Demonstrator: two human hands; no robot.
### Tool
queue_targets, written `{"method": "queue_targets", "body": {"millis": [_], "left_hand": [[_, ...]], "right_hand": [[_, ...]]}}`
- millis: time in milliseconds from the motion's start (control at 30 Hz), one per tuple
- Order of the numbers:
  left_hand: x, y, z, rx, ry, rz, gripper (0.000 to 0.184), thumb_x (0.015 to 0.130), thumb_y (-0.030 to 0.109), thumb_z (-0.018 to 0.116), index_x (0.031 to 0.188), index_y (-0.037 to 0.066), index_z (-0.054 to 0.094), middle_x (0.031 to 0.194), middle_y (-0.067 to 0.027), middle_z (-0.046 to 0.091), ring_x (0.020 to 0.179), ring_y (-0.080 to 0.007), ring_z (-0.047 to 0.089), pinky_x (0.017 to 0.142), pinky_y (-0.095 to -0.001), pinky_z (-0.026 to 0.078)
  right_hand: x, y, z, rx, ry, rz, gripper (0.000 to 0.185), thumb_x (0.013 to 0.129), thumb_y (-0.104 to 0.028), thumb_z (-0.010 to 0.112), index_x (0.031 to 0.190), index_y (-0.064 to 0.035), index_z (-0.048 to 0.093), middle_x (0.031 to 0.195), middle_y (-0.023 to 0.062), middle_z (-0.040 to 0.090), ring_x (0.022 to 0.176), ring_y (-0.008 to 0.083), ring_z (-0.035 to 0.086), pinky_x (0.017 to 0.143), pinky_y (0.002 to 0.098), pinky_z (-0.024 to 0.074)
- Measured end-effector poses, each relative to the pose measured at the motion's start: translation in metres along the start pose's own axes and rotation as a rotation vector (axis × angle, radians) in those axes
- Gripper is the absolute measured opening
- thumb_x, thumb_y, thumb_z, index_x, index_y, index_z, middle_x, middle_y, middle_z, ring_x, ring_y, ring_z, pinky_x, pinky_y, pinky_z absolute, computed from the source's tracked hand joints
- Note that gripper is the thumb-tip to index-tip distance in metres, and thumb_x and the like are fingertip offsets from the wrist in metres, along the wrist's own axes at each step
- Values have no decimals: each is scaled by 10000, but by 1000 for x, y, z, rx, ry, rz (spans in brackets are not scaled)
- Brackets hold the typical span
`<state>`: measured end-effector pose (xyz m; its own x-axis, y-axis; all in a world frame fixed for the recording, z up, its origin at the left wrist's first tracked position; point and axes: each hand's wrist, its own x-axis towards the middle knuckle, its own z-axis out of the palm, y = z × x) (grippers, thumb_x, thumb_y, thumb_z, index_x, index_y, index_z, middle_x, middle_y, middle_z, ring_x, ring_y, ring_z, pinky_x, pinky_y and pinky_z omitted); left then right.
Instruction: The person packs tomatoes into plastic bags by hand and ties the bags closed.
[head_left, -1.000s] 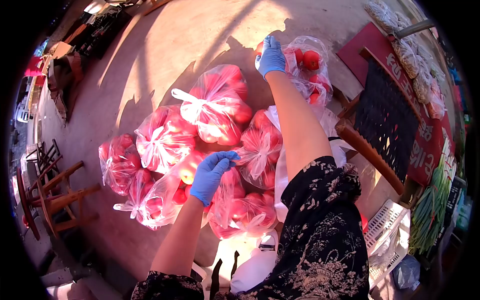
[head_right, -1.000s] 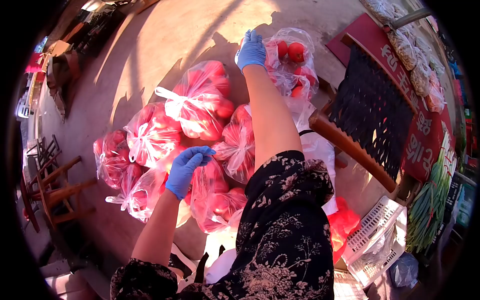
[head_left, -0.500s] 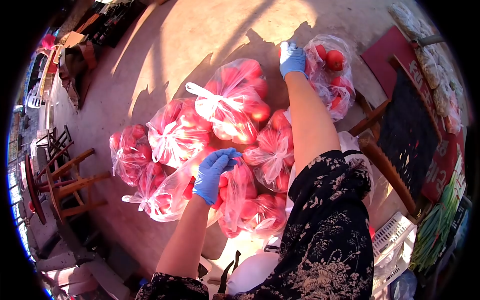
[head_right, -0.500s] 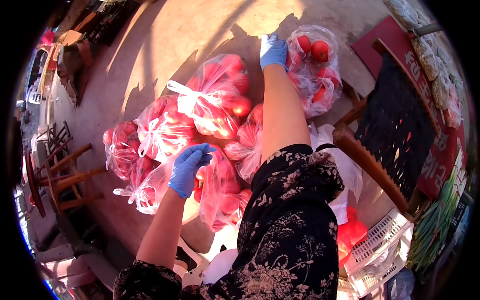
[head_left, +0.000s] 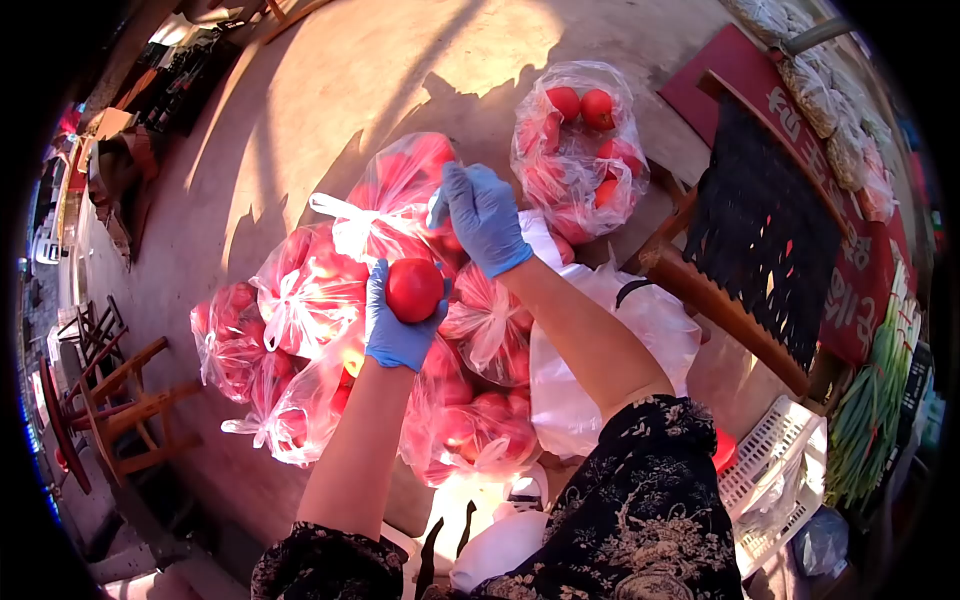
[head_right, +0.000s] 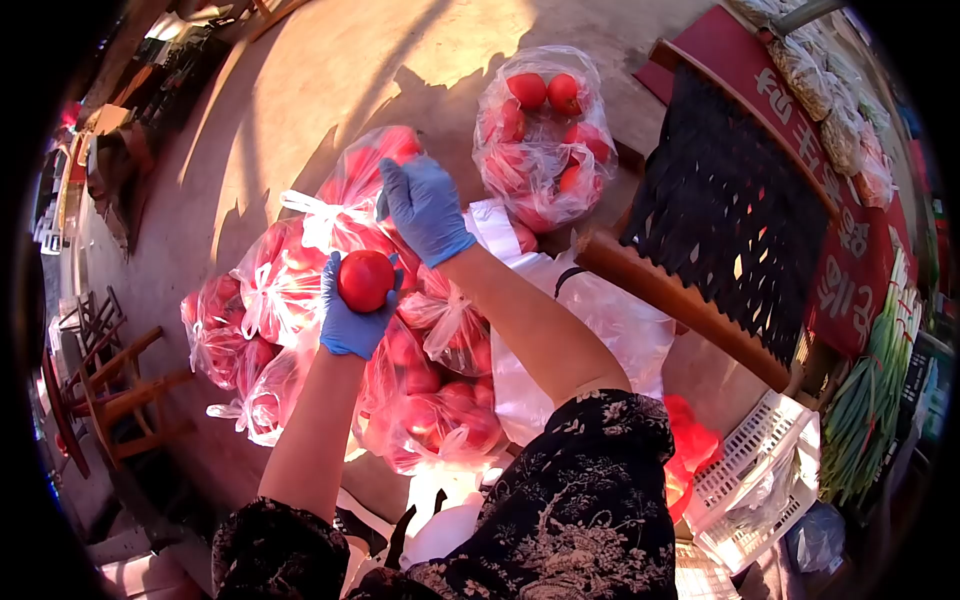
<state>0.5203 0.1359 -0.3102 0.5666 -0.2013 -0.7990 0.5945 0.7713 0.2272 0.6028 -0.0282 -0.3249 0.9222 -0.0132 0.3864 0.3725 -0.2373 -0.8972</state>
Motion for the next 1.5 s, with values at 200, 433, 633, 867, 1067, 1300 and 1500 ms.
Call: {"method": "queue_targets", "body": {"millis": [200, 433, 633, 867, 1067, 1300, 1500], "left_hand": [[-15, -3, 7, -290, -370, -137, 634, 832, 481, 466, 1283, 55, 336, 1359, -147, 355, 990, -331, 545, 594, -382, 525], [-36, -10, 17, -176, -394, -124, 452, 874, 430, 419, 1231, 157, 471, 1347, -137, 391, 1062, -347, 519, 679, -443, 523], [-60, -8, 10, -74, -388, -17, 461, 830, 315, 498, 1249, 128, 459, 1340, -98, 412, 1079, -339, 511, 840, -523, 454], [-70, -16, -14, 23, -490, -72, 458, 869, 330, 474, 1261, 96, 448, 1249, -168, 476, 999, -331, 559, 851, -493, 460], [-112, -9, -8, 417, -679, -3, 577, 898, 332, 476, 1389, 131, 251, 1378, -146, 324, 1117, -290, 500, 869, -411, 472], [-146, -20, -27, 594, -591, 309, 741, 854, 325, 585, 1423, 159, 141, 1364, -81, 343, 1172, -218, 446, 929, -347, 417], [-157, -52, -57, 389, -394, 161, 539, 887, 377, 512, 1319, 100, 345, 1189, -101, 504, 996, -211, 574, 789, -334, 522]], "right_hand": [[57, 164, -86, -596, 486, 474, 264, 743, -279, 623, 880, -53, 618, 865, 193, 597, 848, 352, 561, 793, 399, 451], [59, 132, -51, -680, 61, 743, 520, 699, -359, 641, 1138, -120, 495, 1130, 234, 527, 998, 340, 551, 867, 422, 440], [29, 104, -51, -604, 394, 63, 619, 667, -155, 692, 1211, -113, 399, 1169, 149, 480, 1062, 334, 490, 906, 424, 400], [-45, -54, -49, 1281, 344, 500, 548, 755, -253, 634, 1221, -65, 414, 1207, 154, 480, 1093, 329, 491, 908, 474, 425], [-70, -117, -29, 1485, 160, 892, 468, 865, -377, 463, 1208, -59, 435, 1207, 145, 496, 1072, 313, 520, 872, 486, 454], [-108, -148, -5, 599, -115, 809, 335, 911, -343, 483, 1005, -42, 597, 938, 57, 618, 863, 113, 565, 771, 271, 468], [-156, -190, -4, 2, -409, 320, 513, 812, -342, 630, 1183, -22, 478, 1096, 101, 560, 970, 172, 551, 860, 275, 437]]}}
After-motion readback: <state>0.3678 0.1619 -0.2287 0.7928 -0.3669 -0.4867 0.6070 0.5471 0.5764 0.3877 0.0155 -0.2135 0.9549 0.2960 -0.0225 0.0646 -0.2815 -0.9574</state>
